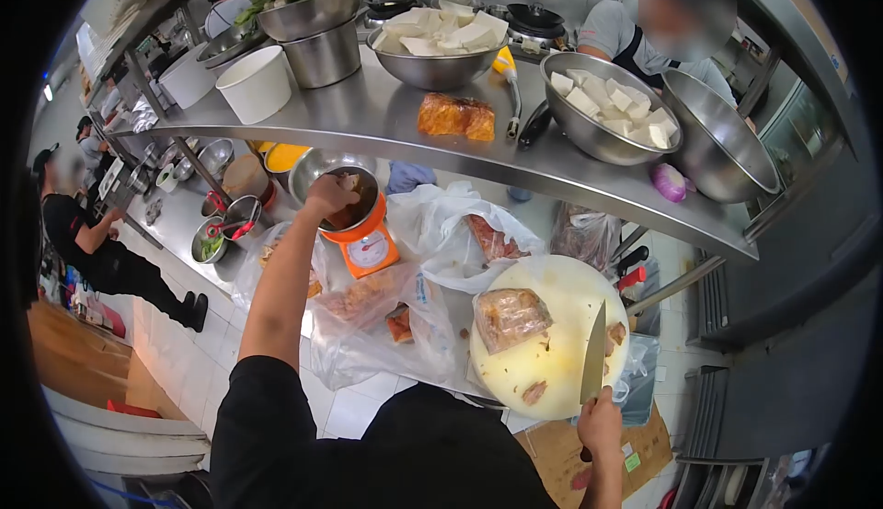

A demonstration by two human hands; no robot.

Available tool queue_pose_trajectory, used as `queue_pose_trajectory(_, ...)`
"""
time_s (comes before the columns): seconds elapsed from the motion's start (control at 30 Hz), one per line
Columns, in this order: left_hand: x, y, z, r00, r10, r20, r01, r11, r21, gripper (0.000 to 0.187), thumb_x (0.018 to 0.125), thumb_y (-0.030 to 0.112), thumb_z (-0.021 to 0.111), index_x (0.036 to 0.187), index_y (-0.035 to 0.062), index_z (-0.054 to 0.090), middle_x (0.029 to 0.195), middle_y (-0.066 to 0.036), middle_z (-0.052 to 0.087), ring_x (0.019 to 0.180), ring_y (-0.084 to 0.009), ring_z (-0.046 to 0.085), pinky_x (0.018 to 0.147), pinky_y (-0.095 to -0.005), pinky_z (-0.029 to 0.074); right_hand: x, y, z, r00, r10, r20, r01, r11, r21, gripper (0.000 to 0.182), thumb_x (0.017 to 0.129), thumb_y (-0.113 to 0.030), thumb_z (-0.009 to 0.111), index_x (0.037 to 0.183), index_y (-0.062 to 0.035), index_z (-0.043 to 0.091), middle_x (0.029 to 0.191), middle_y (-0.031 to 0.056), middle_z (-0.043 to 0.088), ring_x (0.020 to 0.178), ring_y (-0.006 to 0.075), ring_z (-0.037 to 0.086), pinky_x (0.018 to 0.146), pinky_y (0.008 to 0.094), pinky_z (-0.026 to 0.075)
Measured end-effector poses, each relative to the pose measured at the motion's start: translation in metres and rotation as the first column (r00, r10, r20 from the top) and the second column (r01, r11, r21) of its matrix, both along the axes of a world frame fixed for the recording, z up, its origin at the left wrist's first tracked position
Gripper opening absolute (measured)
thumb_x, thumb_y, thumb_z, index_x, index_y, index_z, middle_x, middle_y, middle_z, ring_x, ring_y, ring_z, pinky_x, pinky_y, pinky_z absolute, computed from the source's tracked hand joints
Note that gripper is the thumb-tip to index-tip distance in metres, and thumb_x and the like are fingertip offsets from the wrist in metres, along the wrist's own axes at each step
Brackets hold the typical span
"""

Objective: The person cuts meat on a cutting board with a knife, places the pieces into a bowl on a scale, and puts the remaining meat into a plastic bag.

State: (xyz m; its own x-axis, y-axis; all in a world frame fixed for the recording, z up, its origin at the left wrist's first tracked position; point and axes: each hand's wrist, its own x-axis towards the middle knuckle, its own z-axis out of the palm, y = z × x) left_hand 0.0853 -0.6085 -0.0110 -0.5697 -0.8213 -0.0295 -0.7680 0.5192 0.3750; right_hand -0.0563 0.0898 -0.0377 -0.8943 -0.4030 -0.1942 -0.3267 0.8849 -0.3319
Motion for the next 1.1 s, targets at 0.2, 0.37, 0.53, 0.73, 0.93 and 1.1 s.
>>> queue_pose_trajectory(0.2, 0.001, -0.010, -0.015, 0.998, 0.041, -0.043, -0.041, 0.999, 0.001, 0.075, 0.075, 0.055, 0.083, 0.123, -0.0031, 0.076, 0.127, -0.028, 0.074, 0.122, -0.0374, 0.071, 0.106, -0.0426, 0.056, -0.002, 0.000, -0.005, 0.993, -0.082, 0.082, 0.084, 0.996, -0.028, 0.021, 0.101, -0.010, 0.056, 0.113, 0.0068, 0.051, 0.091, 0.0387, 0.070, 0.090, 0.0592, 0.067, 0.080, 0.0667, 0.051)
queue_pose_trajectory(0.37, 0.003, -0.005, -0.005, 1.000, 0.016, 0.002, -0.016, 0.999, 0.050, 0.079, 0.075, 0.056, 0.083, 0.124, -0.0056, 0.074, 0.129, -0.028, 0.073, 0.123, -0.0378, 0.071, 0.107, -0.0428, 0.056, 0.001, -0.004, 0.001, 0.993, -0.093, 0.077, 0.096, 0.995, -0.035, 0.021, 0.102, -0.011, 0.055, 0.112, 0.0072, 0.052, 0.092, 0.0390, 0.070, 0.092, 0.0598, 0.067, 0.080, 0.0666, 0.051)
queue_pose_trajectory(0.53, -0.001, -0.003, -0.008, 0.999, -0.004, -0.049, 0.000, 0.997, -0.078, 0.083, 0.075, 0.051, 0.083, 0.134, -0.0049, 0.066, 0.127, -0.029, 0.073, 0.122, -0.0389, 0.071, 0.107, -0.0427, 0.056, 0.002, -0.005, 0.001, 0.989, -0.113, 0.098, 0.117, 0.993, -0.033, 0.021, 0.102, -0.012, 0.055, 0.111, 0.0072, 0.052, 0.092, 0.0395, 0.069, 0.092, 0.0603, 0.066, 0.081, 0.0665, 0.050)
queue_pose_trajectory(0.73, -0.002, 0.012, 0.004, 0.999, 0.029, 0.022, -0.028, 0.997, -0.070, 0.091, 0.074, 0.048, 0.086, 0.143, -0.0020, 0.055, 0.132, -0.027, 0.071, 0.123, -0.0385, 0.070, 0.108, -0.0436, 0.056, 0.003, -0.009, 0.002, 0.993, -0.103, 0.056, 0.105, 0.994, -0.028, 0.021, 0.102, -0.012, 0.055, 0.112, 0.0068, 0.052, 0.093, 0.0395, 0.069, 0.092, 0.0606, 0.066, 0.081, 0.0668, 0.050)
queue_pose_trajectory(0.93, -0.007, 0.031, 0.006, 0.970, 0.070, 0.231, -0.056, 0.996, -0.066, 0.100, 0.071, 0.044, 0.090, 0.148, 0.0005, 0.043, 0.131, -0.026, 0.071, 0.124, -0.0368, 0.071, 0.105, -0.0444, 0.059, 0.005, -0.008, 0.002, 0.987, -0.143, 0.066, 0.146, 0.989, -0.031, 0.021, 0.102, -0.013, 0.056, 0.111, 0.0052, 0.053, 0.094, 0.0385, 0.070, 0.093, 0.0607, 0.066, 0.082, 0.0674, 0.050)
queue_pose_trajectory(1.1, -0.011, 0.023, 0.013, 0.994, 0.105, -0.038, -0.110, 0.982, -0.152, 0.096, 0.072, 0.038, 0.088, 0.145, -0.0013, 0.040, 0.118, -0.024, 0.076, 0.112, -0.0391, 0.075, 0.098, -0.0469, 0.060, 0.007, -0.009, 0.008, 0.995, -0.103, 0.000, 0.103, 0.994, -0.037, 0.022, 0.101, -0.014, 0.056, 0.110, 0.0051, 0.054, 0.093, 0.0394, 0.069, 0.092, 0.0596, 0.067, 0.082, 0.0666, 0.051)
